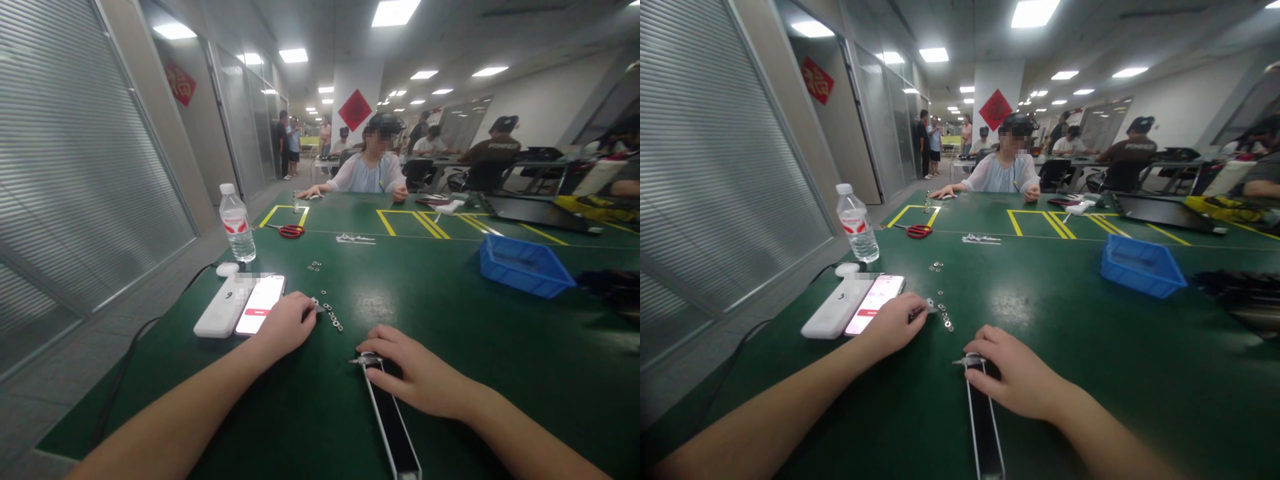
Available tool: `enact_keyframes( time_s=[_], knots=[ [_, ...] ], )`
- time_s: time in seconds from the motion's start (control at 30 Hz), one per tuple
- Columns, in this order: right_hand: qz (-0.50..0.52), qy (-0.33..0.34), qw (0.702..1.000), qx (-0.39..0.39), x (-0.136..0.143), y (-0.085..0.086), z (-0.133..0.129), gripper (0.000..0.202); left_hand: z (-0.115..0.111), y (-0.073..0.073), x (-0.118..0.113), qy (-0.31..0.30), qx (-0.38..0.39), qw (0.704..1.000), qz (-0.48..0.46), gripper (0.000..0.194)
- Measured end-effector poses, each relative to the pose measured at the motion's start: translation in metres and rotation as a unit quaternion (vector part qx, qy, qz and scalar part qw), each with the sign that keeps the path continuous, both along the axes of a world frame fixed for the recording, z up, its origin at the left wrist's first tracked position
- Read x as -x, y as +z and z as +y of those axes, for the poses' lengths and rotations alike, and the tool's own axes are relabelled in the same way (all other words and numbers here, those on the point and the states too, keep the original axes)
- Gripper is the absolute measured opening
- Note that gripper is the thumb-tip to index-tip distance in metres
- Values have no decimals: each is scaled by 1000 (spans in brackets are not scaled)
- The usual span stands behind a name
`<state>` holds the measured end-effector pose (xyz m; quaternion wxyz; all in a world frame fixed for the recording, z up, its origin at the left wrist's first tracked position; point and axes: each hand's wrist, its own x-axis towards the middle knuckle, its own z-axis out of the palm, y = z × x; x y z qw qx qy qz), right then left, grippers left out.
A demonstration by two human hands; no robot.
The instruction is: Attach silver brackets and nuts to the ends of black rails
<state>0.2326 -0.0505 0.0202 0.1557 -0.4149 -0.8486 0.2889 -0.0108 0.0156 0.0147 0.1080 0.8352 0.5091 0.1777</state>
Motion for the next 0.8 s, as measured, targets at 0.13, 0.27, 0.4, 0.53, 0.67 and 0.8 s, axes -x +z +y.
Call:
enact_keyframes(
  time_s=[0.13, 0.27, 0.4, 0.53, 0.67, 0.8],
  knots=[
    [-7, -1, 1000, 7, 1, 0, 0, 25, -3, -1, -1, -33, -37, 998, 44, 18],
    [-6, 0, 1000, 9, 1, 0, 0, 26, -3, -1, -2, -38, -50, 997, 48, 21],
    [-9, 0, 1000, 14, 1, 0, 0, 28, -1, 2, -1, -17, -29, 999, 3, 20],
    [-7, 1, 1000, 11, 1, 0, 0, 27, -1, 6, 0, 8, -44, 995, -93, 14],
    [-3, 4, 1000, 8, 2, 0, 0, 27, 4, 8, 5, 27, -85, 978, -189, 14],
    [-8, 0, 1000, 15, 1, 0, 0, 27, 14, 4, 11, 45, -107, 977, -178, 14]
  ],
)
